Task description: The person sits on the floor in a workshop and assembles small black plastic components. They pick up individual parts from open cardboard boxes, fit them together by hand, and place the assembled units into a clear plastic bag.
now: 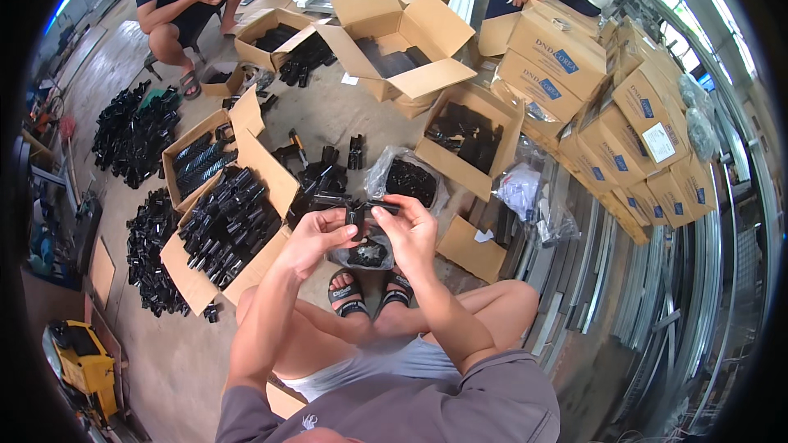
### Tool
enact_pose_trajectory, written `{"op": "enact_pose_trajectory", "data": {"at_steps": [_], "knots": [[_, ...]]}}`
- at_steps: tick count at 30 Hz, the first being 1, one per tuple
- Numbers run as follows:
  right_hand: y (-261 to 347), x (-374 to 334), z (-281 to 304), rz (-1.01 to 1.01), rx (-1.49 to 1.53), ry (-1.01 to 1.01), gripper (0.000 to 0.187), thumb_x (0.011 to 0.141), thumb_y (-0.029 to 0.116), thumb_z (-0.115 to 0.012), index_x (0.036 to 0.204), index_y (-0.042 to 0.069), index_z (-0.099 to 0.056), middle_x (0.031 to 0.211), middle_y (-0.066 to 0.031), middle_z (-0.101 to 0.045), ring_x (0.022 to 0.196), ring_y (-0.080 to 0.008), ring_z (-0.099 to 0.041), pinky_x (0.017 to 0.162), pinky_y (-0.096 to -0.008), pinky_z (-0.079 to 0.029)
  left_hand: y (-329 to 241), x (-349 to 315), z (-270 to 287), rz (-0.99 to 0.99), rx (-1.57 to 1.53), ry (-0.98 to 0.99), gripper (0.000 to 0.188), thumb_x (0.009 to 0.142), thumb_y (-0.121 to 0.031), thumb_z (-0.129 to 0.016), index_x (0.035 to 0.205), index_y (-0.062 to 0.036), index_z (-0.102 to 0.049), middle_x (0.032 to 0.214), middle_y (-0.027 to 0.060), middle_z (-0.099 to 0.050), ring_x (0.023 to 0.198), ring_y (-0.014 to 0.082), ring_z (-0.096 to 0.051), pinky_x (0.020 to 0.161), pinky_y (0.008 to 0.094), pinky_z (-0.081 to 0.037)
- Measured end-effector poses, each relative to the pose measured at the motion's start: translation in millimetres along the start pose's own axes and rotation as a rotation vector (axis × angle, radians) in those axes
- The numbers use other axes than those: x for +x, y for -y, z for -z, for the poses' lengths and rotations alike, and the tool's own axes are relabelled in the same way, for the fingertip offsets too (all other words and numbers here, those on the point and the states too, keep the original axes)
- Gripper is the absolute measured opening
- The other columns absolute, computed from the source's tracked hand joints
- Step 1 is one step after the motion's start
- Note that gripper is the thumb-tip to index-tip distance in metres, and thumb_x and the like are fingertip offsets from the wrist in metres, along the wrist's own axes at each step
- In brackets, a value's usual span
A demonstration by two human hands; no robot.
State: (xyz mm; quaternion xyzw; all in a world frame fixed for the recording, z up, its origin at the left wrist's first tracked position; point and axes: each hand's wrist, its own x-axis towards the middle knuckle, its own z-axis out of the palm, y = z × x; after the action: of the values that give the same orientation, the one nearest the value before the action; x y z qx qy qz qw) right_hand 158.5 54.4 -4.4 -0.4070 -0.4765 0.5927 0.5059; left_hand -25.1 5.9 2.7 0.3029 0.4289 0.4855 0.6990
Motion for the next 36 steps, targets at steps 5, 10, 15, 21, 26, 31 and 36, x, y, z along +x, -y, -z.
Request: {"op": "enact_pose_trajectory", "data": {"at_steps": [5,10,15,21,26,31,36], "knots": [[1,-2,2,0.022,0.055,0.019,0.030,0.088,0.001,-0.074,0.114,-0.006,-0.062,0.099,-0.0107,-0.070,0.087,-0.0109,-0.067,0.078,-0.0240,-0.054,-1,0,-3,0.050,0.001,0.011,0.032,0.092,-0.009,-0.071,0.121,0.0023,-0.065,0.112,0.0082,-0.071,0.102,0.0164,-0.069,0.091,0.0314,-0.056],[-5,0,4,0.004,0.029,0.044,0.029,0.088,0.000,-0.074,0.114,-0.005,-0.062,0.101,-0.0117,-0.071,0.090,-0.0119,-0.067,0.079,-0.0240,-0.054,2,-1,2,0.055,-0.030,-0.003,0.035,0.091,-0.010,-0.073,0.122,0.0039,-0.064,0.112,0.0092,-0.070,0.101,0.0176,-0.069,0.089,0.0324,-0.057],[0,0,2,0.050,-0.064,0.058,0.029,0.088,-0.001,-0.074,0.114,-0.004,-0.063,0.101,-0.0111,-0.071,0.087,-0.0103,-0.067,0.077,-0.0223,-0.054,-3,-3,5,0.069,-0.017,0.011,0.038,0.089,-0.012,-0.075,0.122,0.0041,-0.065,0.110,0.0087,-0.071,0.099,0.0159,-0.069,0.089,0.0318,-0.057],[-1,0,3,0.090,-0.084,0.061,0.031,0.087,0.000,-0.076,0.115,-0.003,-0.063,0.100,-0.0094,-0.071,0.087,-0.0096,-0.066,0.076,-0.0214,-0.052,-6,-3,3,0.084,-0.040,0.010,0.040,0.089,-0.013,-0.076,0.123,0.0042,-0.064,0.110,0.0097,-0.072,0.099,0.0158,-0.069,0.089,0.0310,-0.058],[-8,-1,1,0.138,-0.048,0.017,0.034,0.086,0.003,-0.078,0.117,-0.002,-0.064,0.103,-0.0084,-0.071,0.088,-0.0092,-0.066,0.078,-0.0206,-0.050,-5,-1,2,0.095,-0.051,0.021,0.042,0.088,-0.013,-0.076,0.124,0.0046,-0.064,0.112,0.0118,-0.072,0.100,0.0166,-0.070,0.088,0.0307,-0.058],[-11,0,0,0.153,-0.044,0.009,0.032,0.087,0.001,-0.076,0.115,-0.003,-0.063,0.103,-0.0105,-0.071,0.088,-0.0107,-0.067,0.078,-0.0222,-0.053,-5,-2,4,0.095,-0.046,0.023,0.043,0.087,-0.012,-0.077,0.124,0.0048,-0.064,0.111,0.0114,-0.072,0.099,0.0158,-0.070,0.088,0.0301,-0.058],[-12,1,-3,0.163,-0.070,0.010,0.031,0.087,-0.002,-0.075,0.115,-0.004,-0.062,0.104,-0.0121,-0.072,0.091,-0.0130,-0.069,0.080,-0.0241,-0.055,-7,-3,5,0.115,-0.058,-0.003,0.042,0.086,-0.011,-0.078,0.122,0.0044,-0.065,0.108,0.0106,-0.073,0.097,0.0143,-0.069,0.085,0.0288,-0.058]]}}
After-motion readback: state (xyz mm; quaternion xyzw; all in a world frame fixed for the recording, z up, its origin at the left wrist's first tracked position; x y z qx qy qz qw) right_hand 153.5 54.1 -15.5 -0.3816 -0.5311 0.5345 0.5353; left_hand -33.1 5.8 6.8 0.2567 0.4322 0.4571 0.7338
